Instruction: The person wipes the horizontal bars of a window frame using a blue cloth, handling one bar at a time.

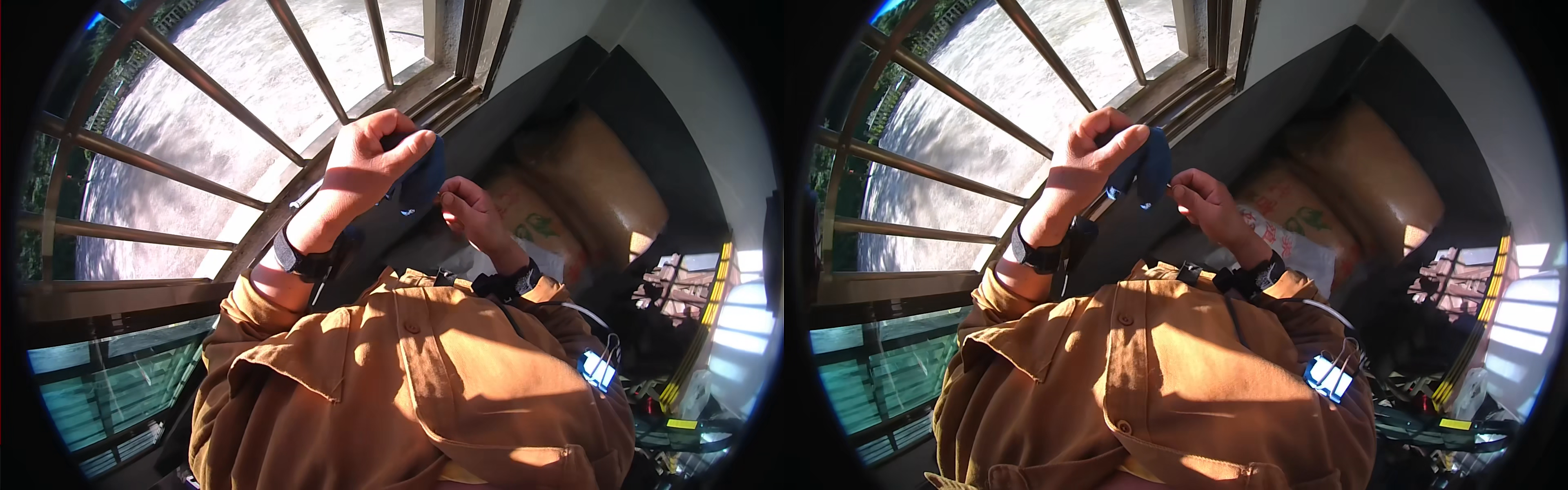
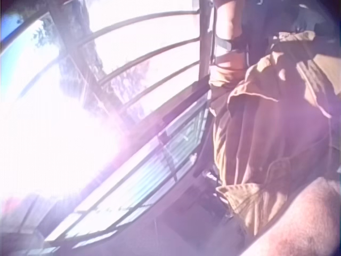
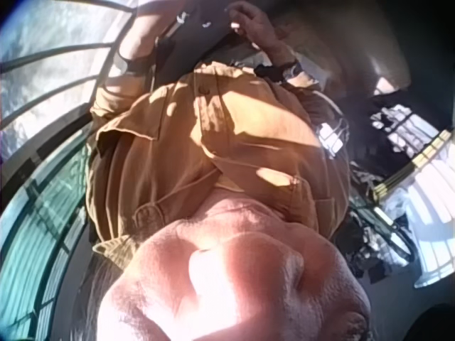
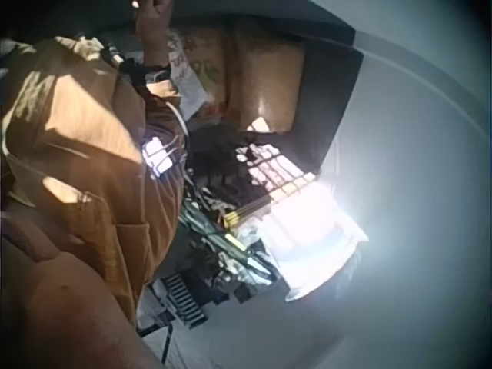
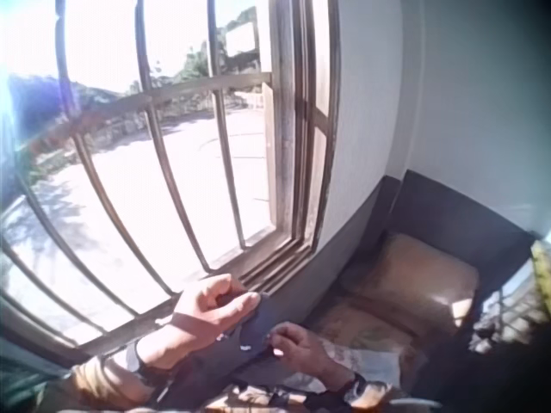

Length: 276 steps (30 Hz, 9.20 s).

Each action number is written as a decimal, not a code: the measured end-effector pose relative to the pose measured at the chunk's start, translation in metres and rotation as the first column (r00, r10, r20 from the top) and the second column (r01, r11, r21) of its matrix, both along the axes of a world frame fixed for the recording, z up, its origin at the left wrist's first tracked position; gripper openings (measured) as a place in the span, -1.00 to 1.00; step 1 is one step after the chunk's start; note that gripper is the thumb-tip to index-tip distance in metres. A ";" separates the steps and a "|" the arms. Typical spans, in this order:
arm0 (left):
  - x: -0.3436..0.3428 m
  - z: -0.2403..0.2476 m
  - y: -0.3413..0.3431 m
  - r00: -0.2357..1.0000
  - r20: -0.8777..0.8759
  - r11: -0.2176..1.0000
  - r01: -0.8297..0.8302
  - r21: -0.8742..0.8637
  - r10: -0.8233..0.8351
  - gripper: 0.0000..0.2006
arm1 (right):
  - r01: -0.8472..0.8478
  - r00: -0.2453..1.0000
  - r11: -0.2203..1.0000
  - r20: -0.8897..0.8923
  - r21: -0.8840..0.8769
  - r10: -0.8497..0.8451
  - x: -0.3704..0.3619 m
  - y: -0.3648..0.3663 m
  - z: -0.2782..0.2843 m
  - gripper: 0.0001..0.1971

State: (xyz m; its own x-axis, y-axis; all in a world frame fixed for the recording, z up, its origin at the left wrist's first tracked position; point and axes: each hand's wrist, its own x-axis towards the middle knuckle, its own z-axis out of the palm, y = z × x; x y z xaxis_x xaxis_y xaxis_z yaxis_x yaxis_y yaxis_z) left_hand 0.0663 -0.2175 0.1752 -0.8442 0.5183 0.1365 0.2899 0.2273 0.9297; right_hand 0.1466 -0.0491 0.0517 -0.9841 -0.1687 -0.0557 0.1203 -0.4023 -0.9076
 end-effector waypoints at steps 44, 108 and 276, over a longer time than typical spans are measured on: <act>-0.013 -0.139 -0.004 0.731 0.682 0.832 -0.398 0.386 0.034 -0.82 | 0.530 0.799 0.291 -0.584 0.797 0.142 -0.020 -0.040 -0.007 -0.48; 0.028 -0.164 -0.166 0.737 -0.583 0.853 -0.503 -0.136 0.342 -0.88 | 0.208 0.901 -0.023 -0.201 0.978 -0.385 -0.167 0.013 -0.009 -0.67; 0.021 -0.164 -0.166 0.760 -0.583 0.865 -0.467 -0.183 0.287 -0.81 | 0.033 0.893 -0.227 -0.131 0.973 -0.430 -0.176 0.033 0.002 -0.70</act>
